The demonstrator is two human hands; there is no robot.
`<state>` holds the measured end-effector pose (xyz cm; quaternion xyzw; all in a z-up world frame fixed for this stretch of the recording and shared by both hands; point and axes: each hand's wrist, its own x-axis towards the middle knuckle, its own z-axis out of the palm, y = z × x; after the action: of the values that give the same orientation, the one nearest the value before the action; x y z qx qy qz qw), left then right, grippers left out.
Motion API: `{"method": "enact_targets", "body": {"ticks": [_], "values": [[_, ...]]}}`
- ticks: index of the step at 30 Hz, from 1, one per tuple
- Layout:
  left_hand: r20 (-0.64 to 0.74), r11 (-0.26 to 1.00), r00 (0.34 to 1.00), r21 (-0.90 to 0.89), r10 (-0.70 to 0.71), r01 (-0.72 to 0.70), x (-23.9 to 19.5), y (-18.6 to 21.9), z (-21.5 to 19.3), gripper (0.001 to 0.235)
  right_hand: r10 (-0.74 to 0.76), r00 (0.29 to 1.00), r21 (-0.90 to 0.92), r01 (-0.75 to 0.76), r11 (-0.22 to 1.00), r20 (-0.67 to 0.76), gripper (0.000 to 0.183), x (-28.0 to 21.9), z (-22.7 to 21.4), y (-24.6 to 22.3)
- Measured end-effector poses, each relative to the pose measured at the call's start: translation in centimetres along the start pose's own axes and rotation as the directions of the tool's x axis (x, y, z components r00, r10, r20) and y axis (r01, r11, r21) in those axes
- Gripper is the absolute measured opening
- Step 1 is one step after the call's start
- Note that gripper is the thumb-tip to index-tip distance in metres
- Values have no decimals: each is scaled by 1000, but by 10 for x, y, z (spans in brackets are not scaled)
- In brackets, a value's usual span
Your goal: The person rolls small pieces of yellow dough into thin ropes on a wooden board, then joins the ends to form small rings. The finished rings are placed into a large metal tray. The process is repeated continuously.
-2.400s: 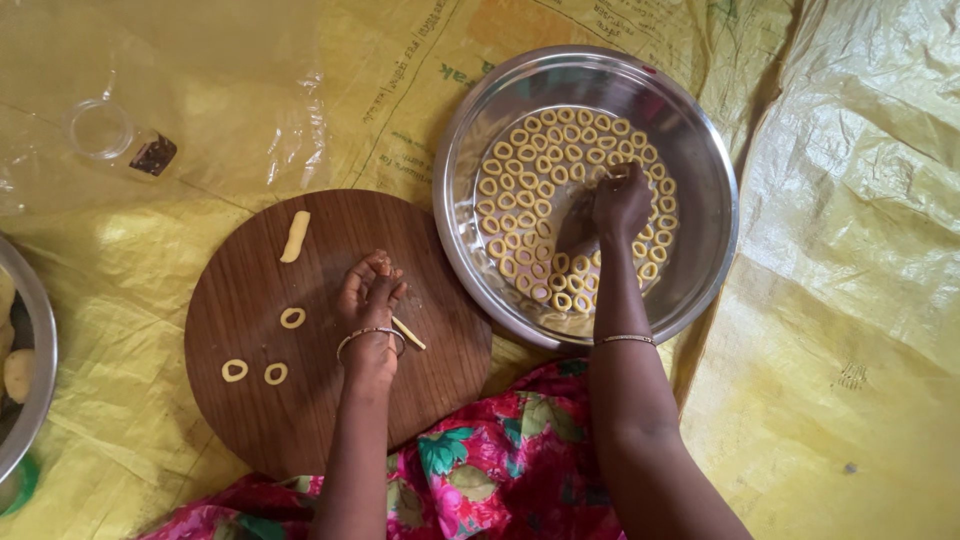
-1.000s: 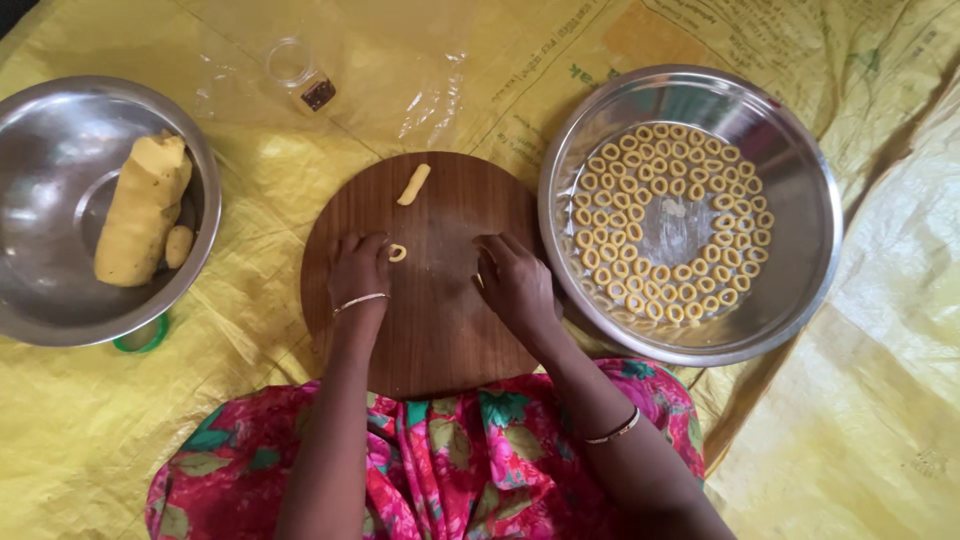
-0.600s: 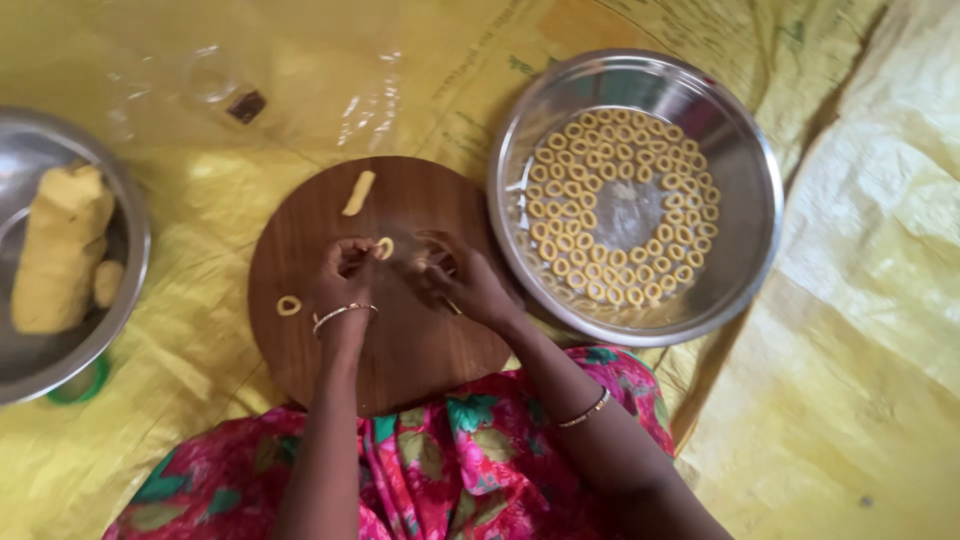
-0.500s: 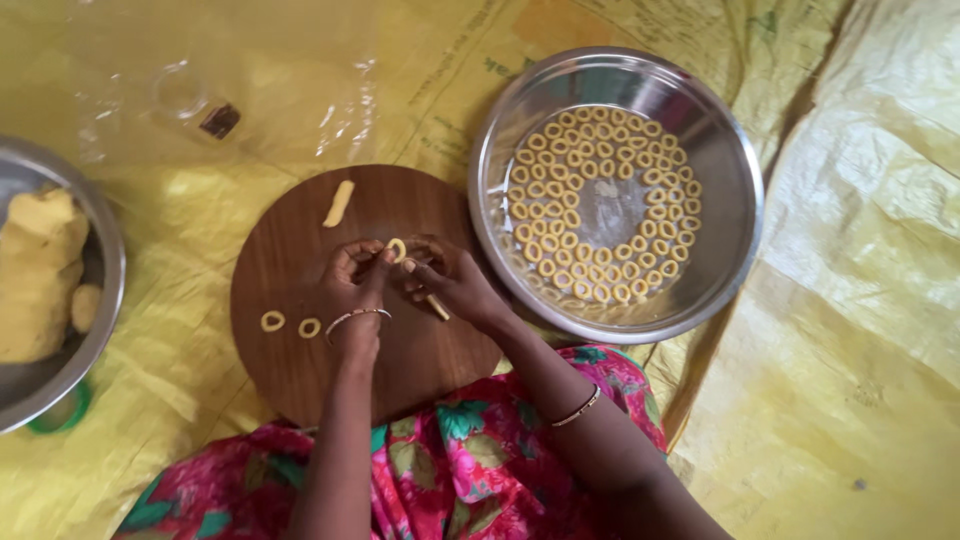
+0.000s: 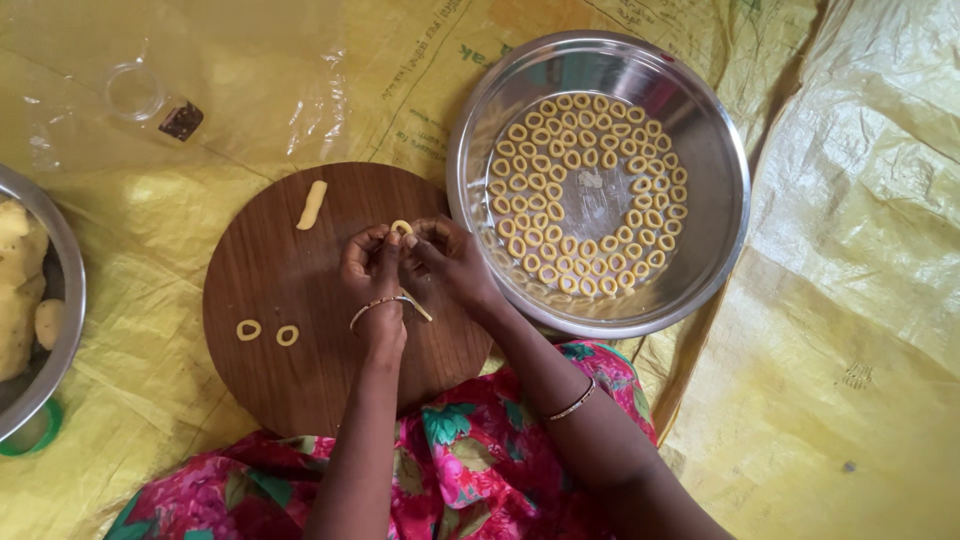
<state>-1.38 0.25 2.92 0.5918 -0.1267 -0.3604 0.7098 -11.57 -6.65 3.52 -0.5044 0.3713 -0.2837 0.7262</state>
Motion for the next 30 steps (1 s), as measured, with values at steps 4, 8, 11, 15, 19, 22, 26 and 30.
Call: {"method": "enact_targets", "body": {"ticks": [4, 8, 11, 15, 19, 22, 26, 30], "values": [[60, 996, 998, 85, 23, -28, -9, 4, 6, 26, 67, 992, -275, -94, 957, -106, 20, 1, -12, -3], [120, 983, 992, 173, 44, -64, -12, 5, 3, 39, -350, 905, -651, 117, 750, -240, 29, 16, -88, -8], [103, 980, 994, 190, 41, -60, -10, 1, -5, 39, -453, 841, -946, -191, 261, -295, 10, 13, -153, -1], [112, 981, 993, 189, 22, -43, -10, -2, -12, 35, -357, 845, -911, -411, 45, -398, 8, 8, -198, 6], [117, 974, 992, 215, 42, -67, -9, 1, -20, 36, -101, 830, -835, -549, 19, -548, 33, 8, -217, -1], [115, 975, 993, 216, 34, -59, -6, 2, -25, 37, -153, 833, -847, -523, 98, -532, 18, 9, -222, 3], [114, 973, 993, 224, 29, -54, -6, 1, -25, 38, -215, 851, -877, -474, 78, -479, 16, 9, -221, 11], [121, 973, 992, 223, 25, -52, -9, 3, -26, 35, -205, 862, -885, -460, 70, -464, 22, 8, -217, 13]]}}
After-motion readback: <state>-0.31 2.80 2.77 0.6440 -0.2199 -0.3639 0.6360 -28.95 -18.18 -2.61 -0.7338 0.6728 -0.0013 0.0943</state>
